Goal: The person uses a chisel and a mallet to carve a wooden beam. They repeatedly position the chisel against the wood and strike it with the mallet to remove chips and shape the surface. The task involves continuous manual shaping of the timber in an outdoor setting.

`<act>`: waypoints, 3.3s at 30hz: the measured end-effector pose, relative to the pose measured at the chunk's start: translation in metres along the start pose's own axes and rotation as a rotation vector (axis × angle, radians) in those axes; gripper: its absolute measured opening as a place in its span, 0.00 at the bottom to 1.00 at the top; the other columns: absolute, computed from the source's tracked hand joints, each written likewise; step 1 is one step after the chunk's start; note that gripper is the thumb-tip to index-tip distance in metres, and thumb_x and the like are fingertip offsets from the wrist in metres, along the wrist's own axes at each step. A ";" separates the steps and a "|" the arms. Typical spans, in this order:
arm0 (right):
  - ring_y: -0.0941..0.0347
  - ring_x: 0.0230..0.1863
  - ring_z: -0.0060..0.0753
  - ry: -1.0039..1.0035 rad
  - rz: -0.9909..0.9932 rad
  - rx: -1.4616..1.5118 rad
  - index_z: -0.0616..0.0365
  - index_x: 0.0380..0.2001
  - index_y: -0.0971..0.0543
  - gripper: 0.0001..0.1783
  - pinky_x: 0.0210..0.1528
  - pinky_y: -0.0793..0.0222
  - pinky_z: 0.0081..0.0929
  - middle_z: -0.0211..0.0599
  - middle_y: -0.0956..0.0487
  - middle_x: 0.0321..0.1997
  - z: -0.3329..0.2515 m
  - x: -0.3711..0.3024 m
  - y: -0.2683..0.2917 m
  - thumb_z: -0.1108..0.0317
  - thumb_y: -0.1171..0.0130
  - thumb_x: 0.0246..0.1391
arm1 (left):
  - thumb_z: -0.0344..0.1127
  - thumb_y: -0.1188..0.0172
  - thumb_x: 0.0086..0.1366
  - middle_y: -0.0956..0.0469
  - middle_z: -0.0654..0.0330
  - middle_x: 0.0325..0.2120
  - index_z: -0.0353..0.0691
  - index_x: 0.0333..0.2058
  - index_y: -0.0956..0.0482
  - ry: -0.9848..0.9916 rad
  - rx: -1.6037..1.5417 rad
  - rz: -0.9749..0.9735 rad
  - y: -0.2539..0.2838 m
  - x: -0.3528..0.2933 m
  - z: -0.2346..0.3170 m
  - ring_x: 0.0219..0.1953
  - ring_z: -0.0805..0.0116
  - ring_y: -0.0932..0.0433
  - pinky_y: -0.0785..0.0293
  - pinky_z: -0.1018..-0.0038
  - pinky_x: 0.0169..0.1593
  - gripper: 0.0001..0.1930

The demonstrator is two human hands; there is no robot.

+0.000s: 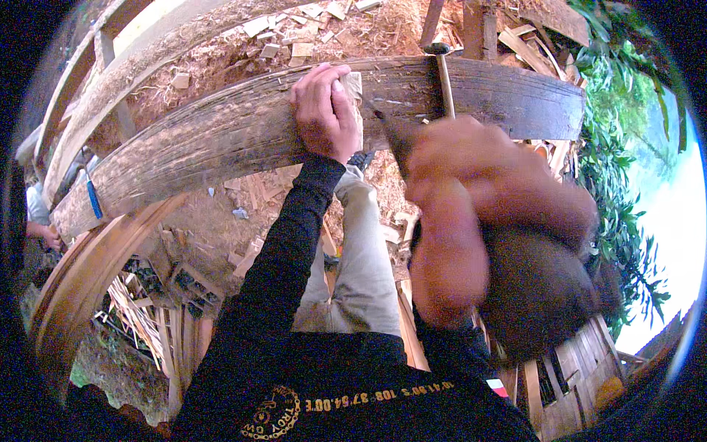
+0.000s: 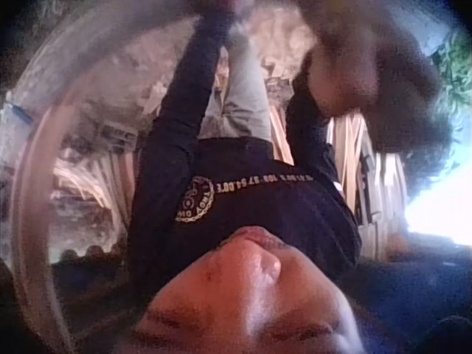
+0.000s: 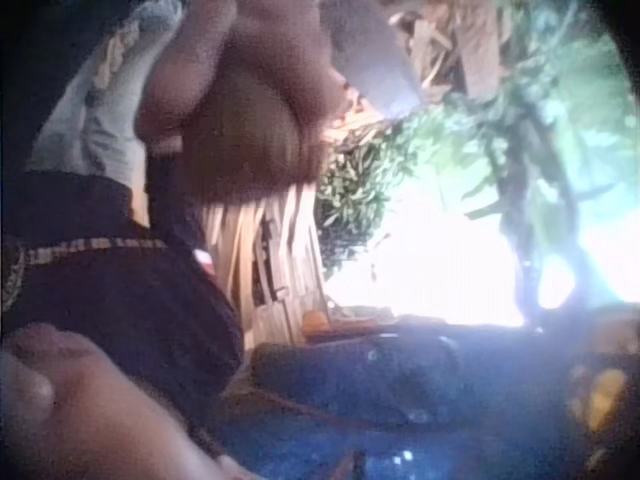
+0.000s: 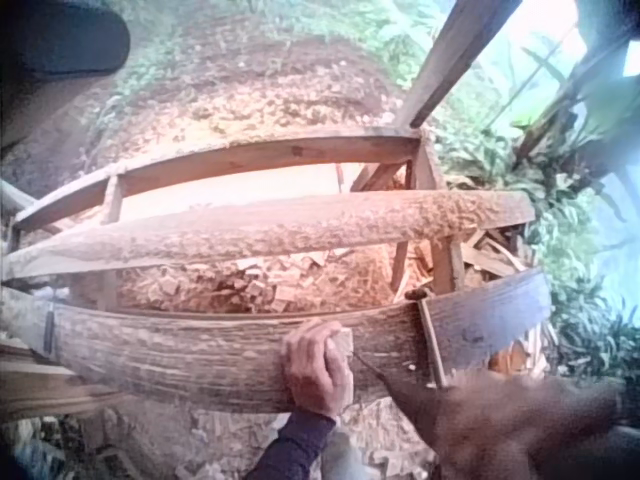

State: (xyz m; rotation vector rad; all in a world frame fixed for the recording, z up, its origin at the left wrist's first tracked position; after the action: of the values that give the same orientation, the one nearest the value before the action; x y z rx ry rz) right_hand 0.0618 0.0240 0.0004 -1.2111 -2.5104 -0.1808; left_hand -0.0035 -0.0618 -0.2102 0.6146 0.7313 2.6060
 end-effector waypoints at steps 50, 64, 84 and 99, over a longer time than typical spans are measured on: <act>0.32 0.21 0.33 -0.124 0.108 -0.214 0.56 0.31 0.31 0.04 0.30 0.34 0.33 0.42 0.27 0.23 0.010 -0.010 -0.005 0.74 0.55 0.51 | 0.30 0.53 0.64 0.22 0.60 0.38 0.42 0.39 0.24 0.020 0.009 0.034 0.002 0.000 0.001 0.50 0.60 0.27 0.39 0.59 0.57 0.09; 0.35 0.18 0.33 -0.095 0.109 -0.093 0.60 0.32 0.34 0.06 0.26 0.34 0.34 0.41 0.31 0.18 0.010 -0.008 -0.009 0.74 0.50 0.49 | 0.30 0.53 0.64 0.23 0.58 0.38 0.42 0.39 0.25 0.013 0.008 0.032 0.003 -0.001 0.000 0.49 0.59 0.28 0.40 0.60 0.57 0.09; 0.33 0.21 0.32 -0.217 0.615 -0.034 0.59 0.27 0.30 0.04 0.33 0.34 0.35 0.37 0.31 0.20 0.022 -0.014 0.039 0.73 0.46 0.47 | 0.39 0.48 0.59 0.42 0.46 0.61 0.32 0.65 0.52 -0.113 0.177 -0.400 0.008 -0.009 0.016 0.64 0.48 0.44 0.57 0.46 0.67 0.38; 0.32 0.24 0.36 -0.275 0.514 -0.174 0.61 0.34 0.33 0.10 0.34 0.32 0.38 0.41 0.30 0.24 0.000 -0.019 0.024 0.71 0.45 0.49 | 0.44 0.53 0.69 0.28 0.60 0.54 0.44 0.57 0.31 -0.202 0.161 -0.392 0.017 -0.006 0.002 0.64 0.57 0.38 0.54 0.49 0.67 0.21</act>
State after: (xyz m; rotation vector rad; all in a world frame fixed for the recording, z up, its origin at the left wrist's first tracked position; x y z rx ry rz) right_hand 0.0917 0.0253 -0.0075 -2.0256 -2.3329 -0.1082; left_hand -0.0011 -0.0769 -0.2012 0.6898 0.8991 2.1100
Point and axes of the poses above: each hand's wrist, its own x-axis towards the middle knuckle, its own y-axis out of the back of the hand, z = x × y, the point moved 3 cm from there along x, towards the middle knuckle
